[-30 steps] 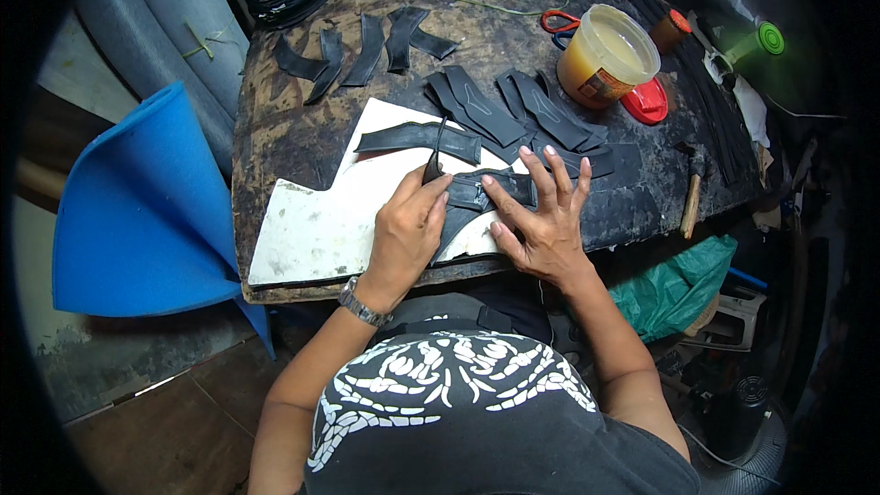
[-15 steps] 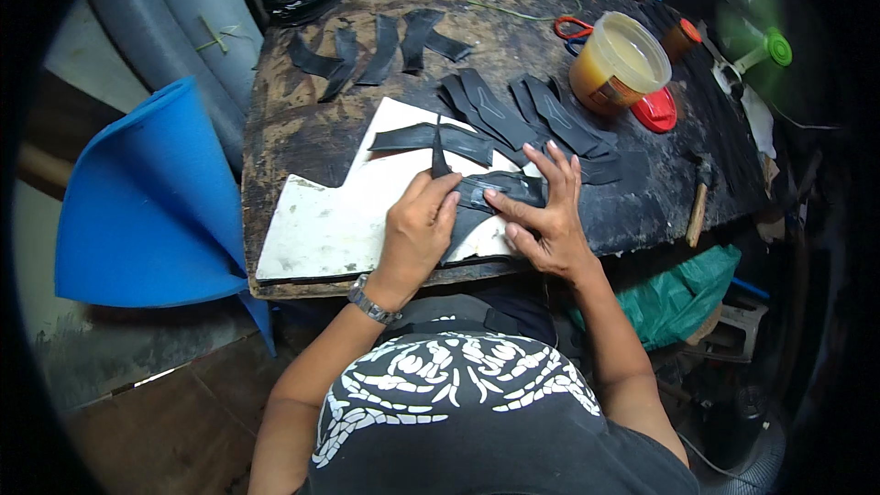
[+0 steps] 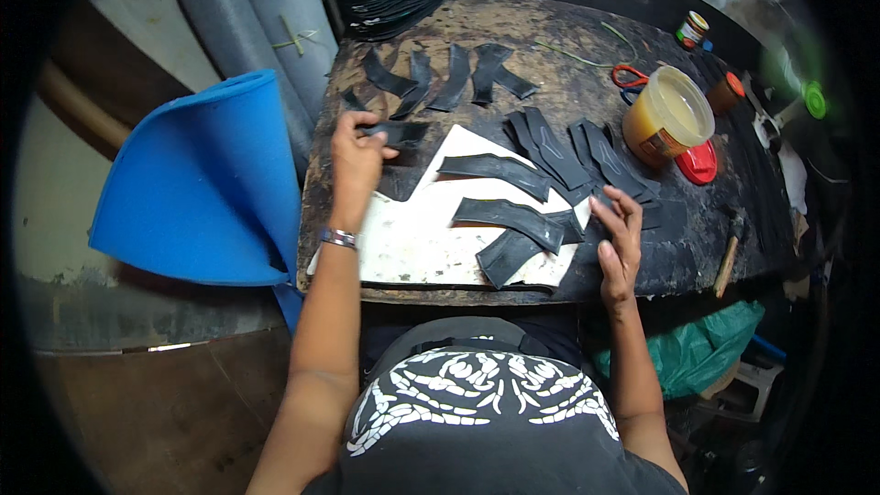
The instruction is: The person repeatedly picks up small black rubber pieces from a table, aligns them on a white template, and presses them together by hand. The person then places the assembled pieces back on the table and repeats the process with additional pieces. The person closes a container lid and briefly moves around the room before returning to the table.
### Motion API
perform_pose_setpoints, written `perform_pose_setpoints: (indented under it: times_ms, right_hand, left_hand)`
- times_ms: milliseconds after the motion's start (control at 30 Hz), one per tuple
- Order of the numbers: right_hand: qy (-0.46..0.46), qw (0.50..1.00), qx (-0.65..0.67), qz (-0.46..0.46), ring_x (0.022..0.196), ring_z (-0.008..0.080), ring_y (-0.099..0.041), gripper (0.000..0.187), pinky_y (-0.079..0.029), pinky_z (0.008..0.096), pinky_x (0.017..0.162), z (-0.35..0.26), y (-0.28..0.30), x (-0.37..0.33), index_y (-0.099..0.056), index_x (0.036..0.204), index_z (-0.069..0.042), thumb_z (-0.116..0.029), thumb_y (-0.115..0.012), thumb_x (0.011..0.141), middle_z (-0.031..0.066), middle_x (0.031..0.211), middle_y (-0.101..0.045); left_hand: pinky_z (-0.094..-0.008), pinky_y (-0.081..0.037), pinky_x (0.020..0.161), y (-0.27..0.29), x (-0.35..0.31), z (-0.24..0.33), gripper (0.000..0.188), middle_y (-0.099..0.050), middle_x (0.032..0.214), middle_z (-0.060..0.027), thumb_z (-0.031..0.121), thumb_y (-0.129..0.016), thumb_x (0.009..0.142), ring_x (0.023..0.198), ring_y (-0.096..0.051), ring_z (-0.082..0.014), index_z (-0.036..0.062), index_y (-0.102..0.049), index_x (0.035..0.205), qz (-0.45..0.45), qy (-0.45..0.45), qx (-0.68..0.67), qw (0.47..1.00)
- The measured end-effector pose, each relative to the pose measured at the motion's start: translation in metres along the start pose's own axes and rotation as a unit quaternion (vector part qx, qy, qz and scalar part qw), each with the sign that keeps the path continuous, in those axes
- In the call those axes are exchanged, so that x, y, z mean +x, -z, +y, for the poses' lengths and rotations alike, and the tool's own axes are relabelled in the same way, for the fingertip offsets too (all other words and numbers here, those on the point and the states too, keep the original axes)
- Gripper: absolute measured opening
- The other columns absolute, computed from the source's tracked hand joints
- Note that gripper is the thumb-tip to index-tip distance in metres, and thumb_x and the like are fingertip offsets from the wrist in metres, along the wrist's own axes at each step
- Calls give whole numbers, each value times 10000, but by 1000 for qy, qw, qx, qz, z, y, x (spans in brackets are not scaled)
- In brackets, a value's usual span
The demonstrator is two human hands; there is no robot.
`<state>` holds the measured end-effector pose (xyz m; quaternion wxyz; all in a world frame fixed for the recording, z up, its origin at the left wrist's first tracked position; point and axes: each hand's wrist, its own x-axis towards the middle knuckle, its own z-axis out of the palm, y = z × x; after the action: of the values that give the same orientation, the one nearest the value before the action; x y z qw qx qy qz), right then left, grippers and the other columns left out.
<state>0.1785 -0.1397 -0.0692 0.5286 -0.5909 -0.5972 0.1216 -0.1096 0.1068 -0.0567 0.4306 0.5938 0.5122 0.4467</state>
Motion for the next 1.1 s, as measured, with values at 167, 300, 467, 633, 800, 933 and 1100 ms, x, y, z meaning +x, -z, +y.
perform_pose_setpoints:
  times_ms: [167,300,467,633,800,933,1100]
  right_hand:
    - [49,913,-369,166,1332,353,-406,534,-216,449,1155,21,70,83,-661,1344,-143,-361,-264,1062,211,1407,-472]
    - [-147,879,-444,99,1467,331,-257,712,-114,614,1148,55,122,160,-763,1185,-224,-632,-202,1023,178,1541,-386]
    - [-116,891,-432,75,1461,343,-296,731,-120,689,1131,41,138,180,-802,1017,-126,-621,-264,1019,166,1521,-426]
    - [-66,791,-603,74,1396,362,-395,406,-197,640,1134,8,102,108,-759,1113,-107,-404,-506,1002,206,1458,-467]
    - [26,966,-248,-68,1433,395,-328,407,-148,607,1169,-11,42,37,-710,1262,-210,-244,-655,860,195,1491,-441]
    - [35,960,-212,-177,1495,400,-192,457,-51,557,1207,-5,11,16,-708,1285,-283,-245,-640,835,181,1585,-332]
    - [159,906,-374,-116,1487,338,-243,413,-36,584,1207,9,9,3,-713,1257,-298,-373,-650,856,130,1571,-369]
  left_hand:
    - [-424,-488,908,10,-8,0,231,-615,1045,-184,56,-708,858,1022,-603,-301,38,-648,1080,32,-145,471,869]
    - [-440,-431,961,-27,-37,18,242,-608,1163,-168,114,-742,826,1120,-544,-364,70,-693,1059,20,-300,413,860]
    - [-392,-443,983,-63,-79,39,333,-645,1200,-132,163,-744,859,1145,-596,-295,44,-691,1166,-420,-336,144,830]
    - [-381,-439,925,-72,-92,38,352,-600,1082,-98,119,-736,854,1036,-558,-277,69,-695,1200,-370,-360,205,832]
    - [-369,-433,886,-76,-96,36,368,-547,997,-87,76,-731,834,955,-523,-262,129,-730,1198,-342,-345,221,845]
    - [-366,-432,893,-78,-99,35,383,-543,1004,-89,50,-715,825,960,-524,-263,130,-734,1199,-340,-343,234,844]
    - [-376,-416,849,-79,-99,31,321,-543,982,-89,69,-673,845,949,-526,-266,135,-747,1151,-319,-359,211,851]
